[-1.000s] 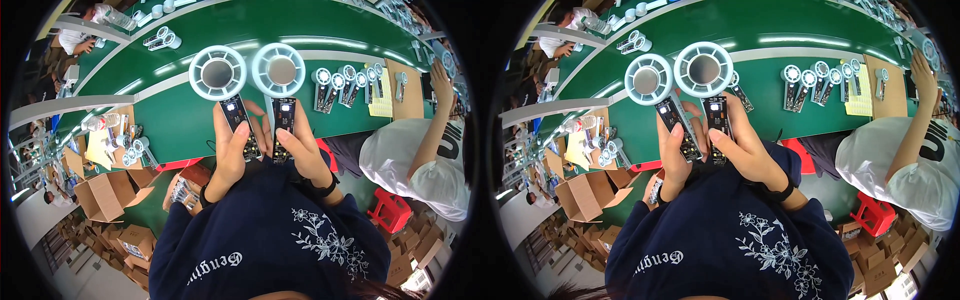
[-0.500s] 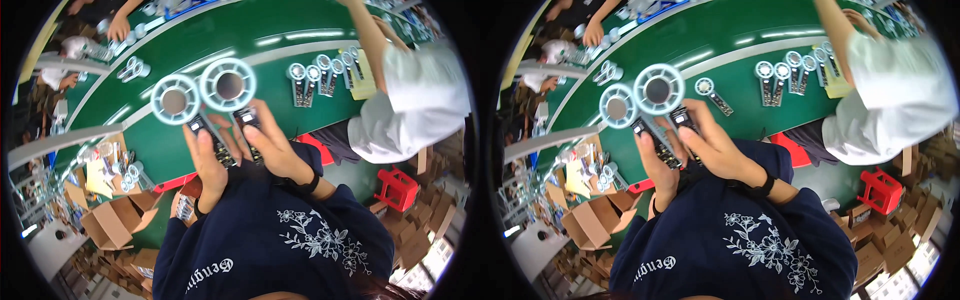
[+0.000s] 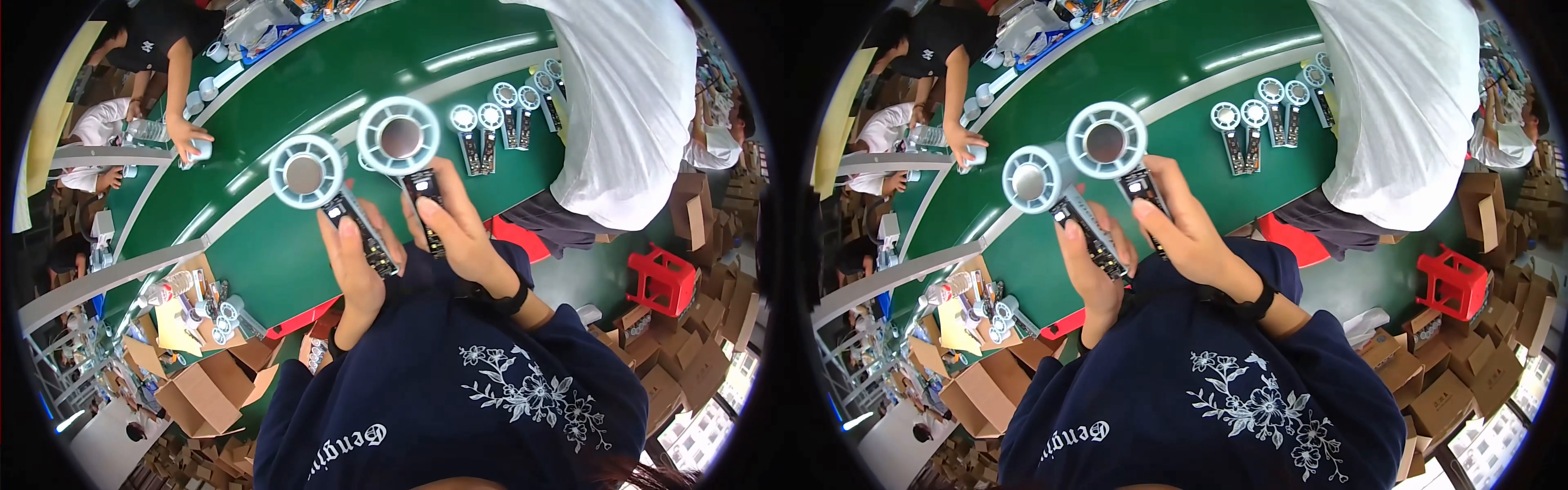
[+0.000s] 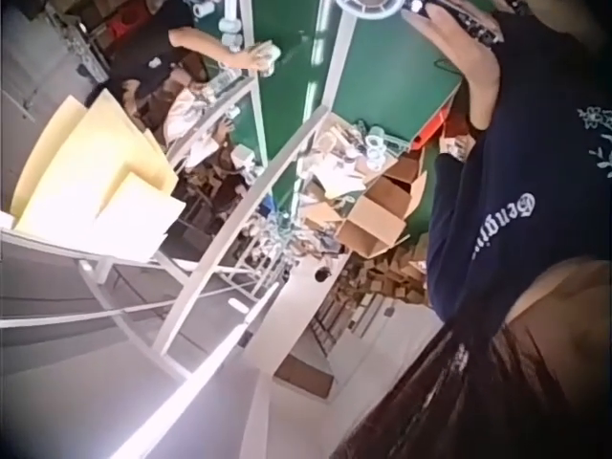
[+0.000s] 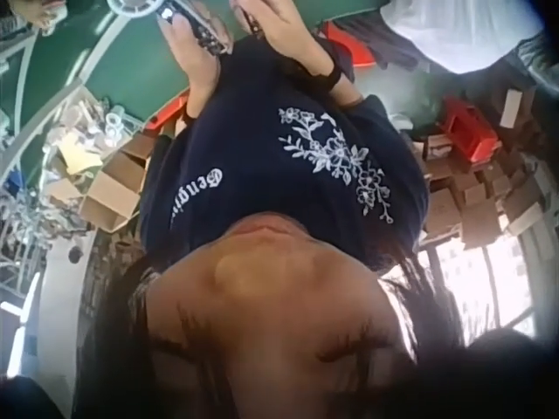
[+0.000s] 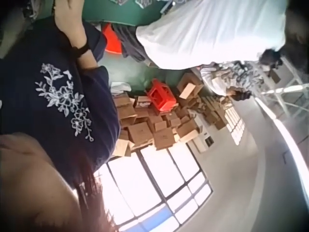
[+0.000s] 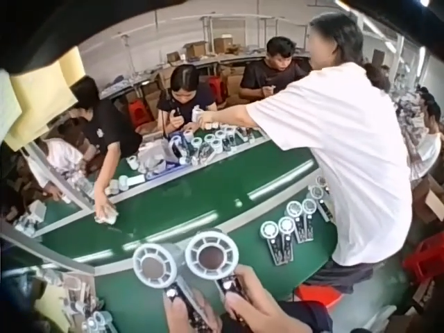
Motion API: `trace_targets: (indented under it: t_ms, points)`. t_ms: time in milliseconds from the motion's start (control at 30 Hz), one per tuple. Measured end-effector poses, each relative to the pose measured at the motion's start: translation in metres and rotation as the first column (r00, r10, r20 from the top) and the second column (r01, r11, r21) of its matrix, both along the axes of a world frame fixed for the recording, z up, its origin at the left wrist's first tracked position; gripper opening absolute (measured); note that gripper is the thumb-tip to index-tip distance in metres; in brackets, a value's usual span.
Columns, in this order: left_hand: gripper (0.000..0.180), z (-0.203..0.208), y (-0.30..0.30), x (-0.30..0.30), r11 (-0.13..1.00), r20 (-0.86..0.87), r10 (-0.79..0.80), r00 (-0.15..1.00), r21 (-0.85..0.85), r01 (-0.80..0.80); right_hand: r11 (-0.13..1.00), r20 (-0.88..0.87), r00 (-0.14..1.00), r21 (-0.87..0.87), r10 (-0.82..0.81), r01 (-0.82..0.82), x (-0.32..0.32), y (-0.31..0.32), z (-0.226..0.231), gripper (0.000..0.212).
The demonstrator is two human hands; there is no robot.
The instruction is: The person picks up two handheld fans, presses their buttons to test them, and sets them down. They then pick up and test several other fans on the table before returning to the original two fans to test them again.
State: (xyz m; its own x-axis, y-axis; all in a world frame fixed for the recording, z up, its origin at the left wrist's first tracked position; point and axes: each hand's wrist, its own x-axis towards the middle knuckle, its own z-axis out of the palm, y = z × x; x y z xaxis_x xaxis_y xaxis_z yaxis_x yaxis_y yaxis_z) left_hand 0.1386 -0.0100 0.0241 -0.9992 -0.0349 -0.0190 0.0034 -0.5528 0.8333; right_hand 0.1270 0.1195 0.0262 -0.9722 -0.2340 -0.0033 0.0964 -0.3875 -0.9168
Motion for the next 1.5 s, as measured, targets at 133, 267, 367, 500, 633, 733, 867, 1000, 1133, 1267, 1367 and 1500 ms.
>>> trace_targets:
  t_ms: [133,267,367,500,633,733,867,1000,1133,1267,1367,1500]
  points:
    - [0.043,-0.004,0.008,-0.003,0.999,-0.01,-0.047,0.999,-0.005,0.047,0.999,0.02,0.999,-0.013,-0.031,0.031,0.001,0.007,-0.002,0.04]
    - [0.047,-0.006,0.017,-0.006,0.993,0.002,-0.05,0.999,-0.105,0.05,0.998,0.038,0.999,-0.04,-0.038,0.04,0.0,0.011,-0.005,0.04]
    - [0.043,-0.019,0.027,-0.009,0.994,0.044,-0.043,0.998,-0.096,0.048,1.0,0.04,0.999,0.003,-0.018,0.018,-0.01,0.019,-0.014,0.039]
    - [0.038,-0.048,0.03,-0.017,0.993,0.133,-0.029,0.991,-0.112,0.044,0.995,0.066,0.998,0.093,0.018,-0.024,-0.031,0.04,-0.035,0.039]
    - [0.035,-0.066,0.028,-0.032,0.981,0.137,-0.041,0.99,-0.183,0.066,0.996,0.167,0.984,0.063,0.057,-0.068,-0.042,0.062,-0.059,0.037]
    - [0.034,-0.08,0.03,-0.041,0.976,0.131,-0.062,0.989,-0.198,0.087,0.988,0.194,0.977,0.108,0.084,-0.106,-0.048,0.074,-0.08,0.033]
    - [0.031,-0.102,0.04,-0.046,0.979,0.174,-0.115,0.978,-0.149,0.142,0.984,0.367,0.928,0.127,0.068,-0.123,-0.057,0.084,-0.117,0.024]
    - [0.027,-0.135,0.044,-0.059,0.974,0.275,-0.169,0.946,-0.101,0.204,0.99,0.513,0.858,0.136,-0.033,-0.043,-0.056,0.085,-0.148,0.02]
    - [0.033,-0.171,0.057,-0.068,0.967,0.393,-0.183,0.901,-0.091,0.236,0.985,0.559,0.827,0.166,-0.057,-0.045,-0.064,0.086,-0.187,0.025]
    - [0.035,-0.25,0.077,-0.078,0.966,0.452,-0.258,0.854,0.089,0.244,0.925,0.427,0.902,0.363,-0.054,-0.116,-0.073,0.092,-0.232,0.031]
    - [0.037,-0.311,0.098,-0.081,0.903,0.456,-0.036,0.889,-0.365,0.224,0.848,0.293,0.955,0.516,-0.045,-0.118,-0.083,0.096,-0.236,0.034]
    - [0.035,-0.177,0.057,-0.076,0.912,0.496,-0.18,0.849,-0.239,0.333,0.719,0.192,0.938,0.69,-0.288,0.08,-0.081,0.099,-0.249,0.036]
